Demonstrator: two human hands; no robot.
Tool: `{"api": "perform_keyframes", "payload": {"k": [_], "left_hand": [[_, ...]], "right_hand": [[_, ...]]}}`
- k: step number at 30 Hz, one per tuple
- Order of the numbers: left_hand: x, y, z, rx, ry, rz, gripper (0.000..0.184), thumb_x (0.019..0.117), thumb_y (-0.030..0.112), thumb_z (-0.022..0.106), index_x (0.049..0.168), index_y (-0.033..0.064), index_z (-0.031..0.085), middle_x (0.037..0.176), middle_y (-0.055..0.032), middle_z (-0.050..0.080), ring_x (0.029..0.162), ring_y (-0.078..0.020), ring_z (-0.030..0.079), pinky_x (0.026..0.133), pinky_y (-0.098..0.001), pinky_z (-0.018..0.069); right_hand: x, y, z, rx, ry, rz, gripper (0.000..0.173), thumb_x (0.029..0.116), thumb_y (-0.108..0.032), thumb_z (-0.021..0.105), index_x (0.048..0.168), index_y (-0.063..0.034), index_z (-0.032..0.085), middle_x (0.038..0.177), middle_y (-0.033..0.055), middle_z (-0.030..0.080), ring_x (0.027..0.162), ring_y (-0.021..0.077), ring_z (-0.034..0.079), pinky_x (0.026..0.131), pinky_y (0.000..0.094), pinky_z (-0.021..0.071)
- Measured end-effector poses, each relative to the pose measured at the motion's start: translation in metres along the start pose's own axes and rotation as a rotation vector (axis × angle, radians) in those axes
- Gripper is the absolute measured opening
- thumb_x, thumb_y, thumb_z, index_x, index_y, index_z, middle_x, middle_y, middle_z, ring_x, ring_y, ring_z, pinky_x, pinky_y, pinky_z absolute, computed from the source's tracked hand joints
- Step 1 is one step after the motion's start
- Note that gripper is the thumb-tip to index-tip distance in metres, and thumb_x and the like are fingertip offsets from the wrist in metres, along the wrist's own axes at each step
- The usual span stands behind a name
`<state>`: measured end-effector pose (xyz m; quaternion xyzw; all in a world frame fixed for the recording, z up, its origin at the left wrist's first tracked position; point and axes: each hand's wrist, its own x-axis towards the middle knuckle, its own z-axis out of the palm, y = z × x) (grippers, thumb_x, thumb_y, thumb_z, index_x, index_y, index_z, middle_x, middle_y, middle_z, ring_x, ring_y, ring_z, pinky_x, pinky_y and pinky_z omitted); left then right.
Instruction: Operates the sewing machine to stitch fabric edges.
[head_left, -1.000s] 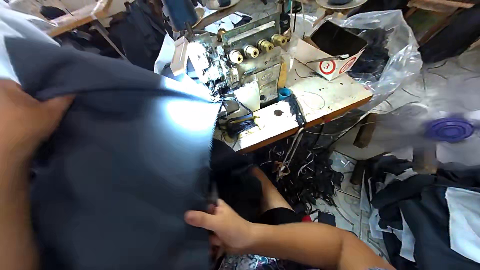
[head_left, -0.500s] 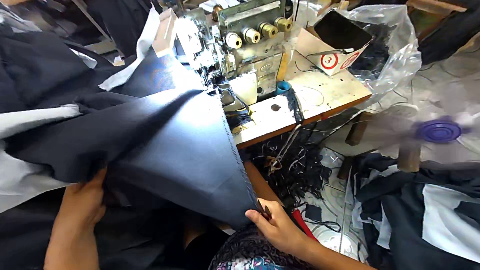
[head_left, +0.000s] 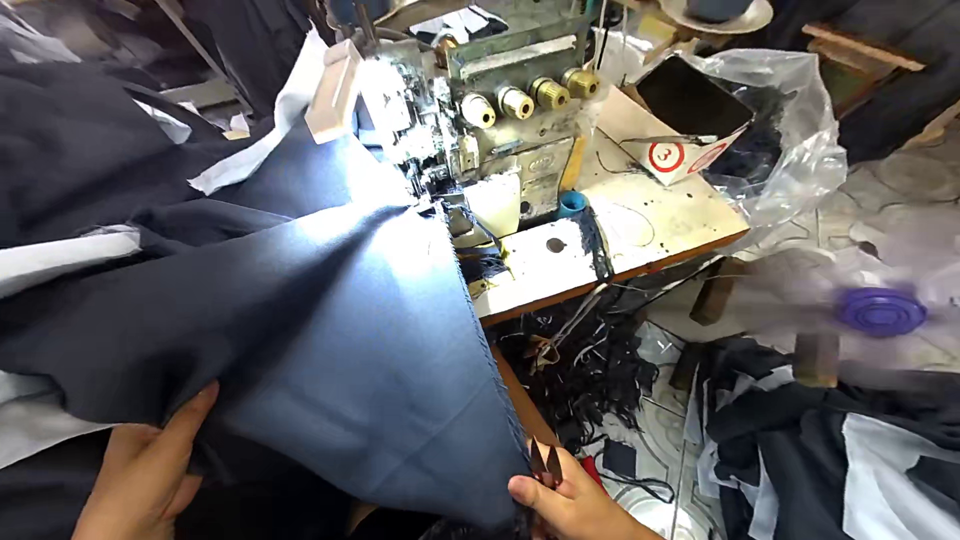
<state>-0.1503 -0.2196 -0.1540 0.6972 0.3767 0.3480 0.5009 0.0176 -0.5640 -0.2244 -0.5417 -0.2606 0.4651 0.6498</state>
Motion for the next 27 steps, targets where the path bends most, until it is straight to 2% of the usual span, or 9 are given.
{"api": "perform_keyframes", "payload": {"k": [3, 7, 10, 13, 18, 20, 23, 25, 27], "left_hand": [[0.006, 0.006, 0.000, -0.051, 0.002, -0.032, 0.030, 0.1008, 0.005, 0.053, 0.129, 0.0106, 0.045, 0.106, 0.0170, 0.069, 0.099, 0.0053, 0.068, 0.091, -0.0191, 0.0581], [0.042, 0.004, 0.002, -0.026, 0.063, -0.060, 0.038, 0.1024, 0.013, 0.057, 0.138, 0.0124, 0.043, 0.111, 0.0150, 0.066, 0.101, 0.0061, 0.066, 0.090, -0.0180, 0.0574], [0.083, 0.007, 0.004, 0.028, 0.053, 0.009, 0.031, 0.1037, 0.021, 0.058, 0.133, 0.0155, 0.050, 0.109, 0.0155, 0.065, 0.098, 0.0082, 0.065, 0.088, -0.0159, 0.0559], [0.117, 0.032, 0.022, 0.092, 0.027, 0.091, 0.032, 0.1019, 0.031, 0.061, 0.131, 0.0194, 0.055, 0.111, 0.0166, 0.066, 0.100, 0.0083, 0.065, 0.090, -0.0183, 0.0567], [0.162, 0.064, 0.049, 0.220, 0.018, 0.130, 0.048, 0.1012, 0.040, 0.062, 0.139, 0.0121, 0.051, 0.126, 0.0053, 0.062, 0.111, 0.0048, 0.061, 0.099, -0.0254, 0.0531], [0.181, 0.071, 0.053, 0.288, -0.018, 0.182, 0.054, 0.1022, 0.040, 0.060, 0.144, 0.0079, 0.048, 0.136, -0.0036, 0.058, 0.120, -0.0009, 0.057, 0.106, -0.0302, 0.0486], [0.210, 0.080, 0.059, 0.371, -0.052, 0.248, 0.057, 0.1041, 0.044, 0.055, 0.144, 0.0039, 0.048, 0.139, -0.0133, 0.056, 0.126, -0.0104, 0.056, 0.109, -0.0379, 0.0454], [0.226, 0.084, 0.063, 0.415, -0.104, 0.303, 0.058, 0.1069, 0.041, 0.051, 0.146, -0.0018, 0.047, 0.144, -0.0232, 0.053, 0.136, -0.0262, 0.052, 0.115, -0.0497, 0.0387], [0.235, 0.089, 0.068, 0.553, -0.211, 0.308, 0.056, 0.1106, 0.033, 0.044, 0.148, -0.0080, 0.042, 0.152, -0.0309, 0.044, 0.146, -0.0404, 0.039, 0.120, -0.0584, 0.0267]], "right_hand": [[0.009, 0.001, -0.005, 0.040, -0.042, 0.039, 0.006, 0.1008, -0.007, 0.058, 0.106, -0.0083, 0.061, 0.081, -0.0111, 0.064, 0.060, -0.0048, 0.057, 0.055, 0.0166, 0.0515], [0.040, 0.002, -0.011, 0.094, -0.095, 0.025, 0.007, 0.1020, -0.009, 0.056, 0.105, -0.0118, 0.061, 0.078, -0.0117, 0.064, 0.057, -0.0044, 0.056, 0.052, 0.0165, 0.0503], [0.070, -0.006, -0.018, 0.147, -0.133, 0.041, 0.010, 0.1021, -0.012, 0.054, 0.099, -0.0179, 0.061, 0.072, -0.0132, 0.064, 0.050, -0.0054, 0.053, 0.046, 0.0140, 0.0467], [0.098, -0.021, -0.025, 0.172, -0.113, 0.066, 0.014, 0.1014, -0.012, 0.054, 0.093, -0.0206, 0.061, 0.064, -0.0128, 0.063, 0.045, -0.0047, 0.050, 0.043, 0.0136, 0.0445], [0.141, -0.047, -0.033, 0.188, -0.067, 0.116, 0.019, 0.1003, -0.011, 0.054, 0.083, -0.0186, 0.056, 0.054, -0.0093, 0.055, 0.041, -0.0005, 0.048, 0.042, 0.0167, 0.0456], [0.157, -0.055, -0.033, 0.217, -0.070, 0.118, 0.021, 0.1006, -0.010, 0.053, 0.081, -0.0175, 0.056, 0.052, -0.0085, 0.054, 0.039, 0.0004, 0.048, 0.041, 0.0173, 0.0465], [0.175, -0.070, -0.028, 0.222, -0.044, 0.140, 0.021, 0.1029, -0.010, 0.051, 0.083, -0.0156, 0.052, 0.051, -0.0080, 0.049, 0.039, 0.0015, 0.047, 0.042, 0.0182, 0.0478], [0.184, -0.078, -0.022, 0.212, 0.011, 0.138, 0.020, 0.1045, -0.009, 0.051, 0.086, -0.0135, 0.050, 0.051, -0.0072, 0.048, 0.039, 0.0022, 0.046, 0.042, 0.0181, 0.0469], [0.192, -0.081, -0.018, 0.207, 0.051, 0.119, 0.022, 0.1062, -0.007, 0.049, 0.085, -0.0113, 0.050, 0.050, -0.0060, 0.047, 0.038, 0.0027, 0.047, 0.042, 0.0175, 0.0466]]}}
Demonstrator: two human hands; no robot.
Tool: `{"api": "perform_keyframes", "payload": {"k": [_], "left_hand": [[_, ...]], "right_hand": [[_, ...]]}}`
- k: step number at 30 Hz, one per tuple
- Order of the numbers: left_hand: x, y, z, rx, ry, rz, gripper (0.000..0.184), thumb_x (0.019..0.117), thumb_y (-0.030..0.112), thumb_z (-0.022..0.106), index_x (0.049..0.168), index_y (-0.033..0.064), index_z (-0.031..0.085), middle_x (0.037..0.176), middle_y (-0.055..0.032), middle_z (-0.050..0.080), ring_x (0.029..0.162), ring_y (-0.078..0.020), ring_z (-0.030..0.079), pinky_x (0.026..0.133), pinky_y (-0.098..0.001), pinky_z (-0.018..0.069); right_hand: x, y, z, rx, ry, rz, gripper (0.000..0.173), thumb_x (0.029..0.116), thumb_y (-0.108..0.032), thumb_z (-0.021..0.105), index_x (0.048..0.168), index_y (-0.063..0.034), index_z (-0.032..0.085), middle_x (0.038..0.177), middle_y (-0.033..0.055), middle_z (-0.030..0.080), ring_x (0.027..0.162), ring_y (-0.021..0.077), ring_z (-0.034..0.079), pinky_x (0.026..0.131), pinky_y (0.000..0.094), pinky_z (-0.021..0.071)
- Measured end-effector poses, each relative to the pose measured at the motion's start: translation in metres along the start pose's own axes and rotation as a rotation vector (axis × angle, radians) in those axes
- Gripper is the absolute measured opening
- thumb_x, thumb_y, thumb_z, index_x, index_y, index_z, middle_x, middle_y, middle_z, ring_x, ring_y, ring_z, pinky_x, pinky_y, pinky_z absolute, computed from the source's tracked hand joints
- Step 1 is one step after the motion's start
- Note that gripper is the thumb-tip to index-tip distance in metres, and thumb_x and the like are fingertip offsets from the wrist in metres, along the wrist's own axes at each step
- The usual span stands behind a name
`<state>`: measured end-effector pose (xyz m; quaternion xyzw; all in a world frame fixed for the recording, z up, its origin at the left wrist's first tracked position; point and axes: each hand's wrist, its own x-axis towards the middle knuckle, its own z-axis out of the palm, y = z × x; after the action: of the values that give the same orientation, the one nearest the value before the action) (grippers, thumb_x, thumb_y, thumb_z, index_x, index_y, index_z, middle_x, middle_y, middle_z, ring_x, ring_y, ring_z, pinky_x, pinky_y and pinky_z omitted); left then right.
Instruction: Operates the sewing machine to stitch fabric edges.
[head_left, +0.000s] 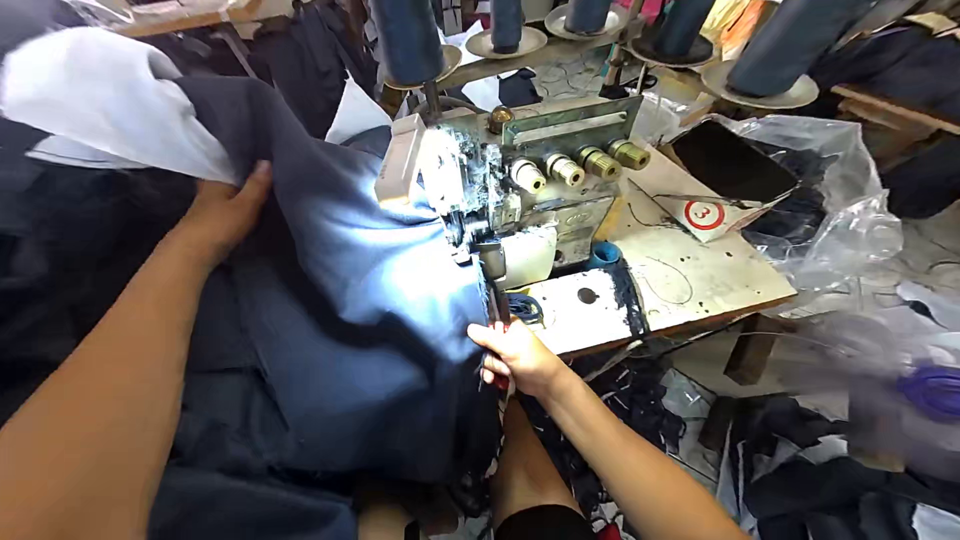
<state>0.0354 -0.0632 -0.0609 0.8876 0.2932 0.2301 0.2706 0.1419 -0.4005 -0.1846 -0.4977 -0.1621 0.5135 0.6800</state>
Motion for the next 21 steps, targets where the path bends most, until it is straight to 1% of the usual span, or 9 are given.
{"api": "perform_keyframes", "payload": {"k": [2, 5, 7, 9, 10, 12, 16, 19, 21], "left_hand": [[0.006, 0.006, -0.004, 0.225, -0.179, -0.020, 0.050, 0.1108, 0.025, 0.046, 0.142, -0.0141, 0.047, 0.149, -0.0377, 0.042, 0.145, -0.0519, 0.035, 0.118, -0.0670, 0.0235], [0.003, 0.022, -0.020, 0.701, -0.447, -0.086, 0.049, 0.1051, 0.032, 0.059, 0.118, -0.0158, 0.062, 0.123, -0.0405, 0.059, 0.123, -0.0582, 0.053, 0.101, -0.0749, 0.0374], [-0.036, 0.045, -0.027, 0.913, -0.363, -0.058, 0.047, 0.0973, 0.034, 0.071, 0.103, -0.0119, 0.068, 0.103, -0.0395, 0.065, 0.102, -0.0610, 0.062, 0.082, -0.0792, 0.0451], [-0.109, 0.085, -0.017, 0.837, -0.146, 0.089, 0.037, 0.0973, 0.020, 0.071, 0.113, -0.0134, 0.065, 0.106, -0.0428, 0.061, 0.099, -0.0654, 0.060, 0.076, -0.0814, 0.0449], [-0.151, 0.102, 0.001, 0.718, -0.093, 0.185, 0.034, 0.0992, 0.017, 0.065, 0.119, -0.0102, 0.064, 0.112, -0.0386, 0.061, 0.100, -0.0595, 0.063, 0.075, -0.0756, 0.0491], [-0.228, 0.108, 0.064, 0.393, -0.106, 0.293, 0.035, 0.0997, 0.028, 0.063, 0.121, 0.0000, 0.064, 0.112, -0.0203, 0.065, 0.088, -0.0326, 0.070, 0.071, -0.0500, 0.0607], [-0.309, 0.063, 0.182, 0.044, -0.018, 0.157, 0.051, 0.0872, 0.039, 0.077, 0.113, -0.0037, 0.064, 0.110, -0.0232, 0.063, 0.088, -0.0334, 0.068, 0.073, -0.0470, 0.0589], [-0.333, 0.046, 0.208, -0.080, 0.024, 0.009, 0.034, 0.0972, 0.026, 0.065, 0.110, -0.0060, 0.064, 0.108, -0.0205, 0.063, 0.089, -0.0259, 0.065, 0.079, -0.0395, 0.0560], [-0.344, 0.039, 0.207, -0.122, -0.043, 0.000, 0.026, 0.0981, 0.022, 0.063, 0.100, -0.0027, 0.071, 0.097, -0.0143, 0.066, 0.082, -0.0171, 0.065, 0.073, -0.0302, 0.0561]], "right_hand": [[0.007, 0.001, 0.005, -0.002, 0.024, -0.037, 0.027, 0.1076, -0.009, 0.048, 0.080, -0.0107, 0.050, 0.048, -0.0057, 0.046, 0.038, 0.0028, 0.047, 0.042, 0.0171, 0.0455], [-0.004, 0.012, 0.017, -0.001, 0.052, -0.145, 0.030, 0.1080, -0.010, 0.048, 0.078, -0.0095, 0.051, 0.047, -0.0051, 0.045, 0.038, 0.0037, 0.047, 0.043, 0.0185, 0.0464], [-0.027, 0.034, 0.022, 0.009, 0.055, -0.149, 0.026, 0.1089, -0.012, 0.045, 0.084, -0.0104, 0.050, 0.047, -0.0067, 0.044, 0.039, 0.0043, 0.048, 0.045, 0.0206, 0.0490], [-0.055, 0.070, 0.022, 0.036, 0.055, -0.104, 0.019, 0.1091, -0.016, 0.042, 0.092, -0.0132, 0.050, 0.049, -0.0091, 0.043, 0.040, 0.0036, 0.047, 0.046, 0.0221, 0.0495], [-0.069, 0.092, 0.022, 0.076, 0.056, -0.070, 0.019, 0.1090, -0.017, 0.041, 0.093, -0.0144, 0.051, 0.049, -0.0099, 0.044, 0.040, 0.0034, 0.047, 0.046, 0.0222, 0.0498], [-0.091, 0.133, 0.021, 0.156, 0.052, 0.017, 0.021, 0.1091, -0.019, 0.041, 0.092, -0.0157, 0.052, 0.047, -0.0102, 0.045, 0.039, 0.0030, 0.048, 0.045, 0.0214, 0.0490], [-0.120, 0.163, 0.015, 0.203, 0.071, 0.144, 0.030, 0.1118, -0.027, 0.033, 0.091, -0.0141, 0.052, 0.047, -0.0078, 0.046, 0.040, 0.0051, 0.048, 0.046, 0.0223, 0.0491], [-0.124, 0.158, 0.009, 0.171, 0.121, 0.148, 0.031, 0.1130, -0.026, 0.031, 0.094, -0.0113, 0.050, 0.046, -0.0072, 0.045, 0.039, 0.0060, 0.050, 0.048, 0.0230, 0.0518], [-0.121, 0.157, 0.004, 0.152, 0.149, 0.130, 0.030, 0.1127, -0.023, 0.033, 0.092, -0.0100, 0.051, 0.046, -0.0065, 0.043, 0.038, 0.0064, 0.049, 0.048, 0.0232, 0.0514]]}}
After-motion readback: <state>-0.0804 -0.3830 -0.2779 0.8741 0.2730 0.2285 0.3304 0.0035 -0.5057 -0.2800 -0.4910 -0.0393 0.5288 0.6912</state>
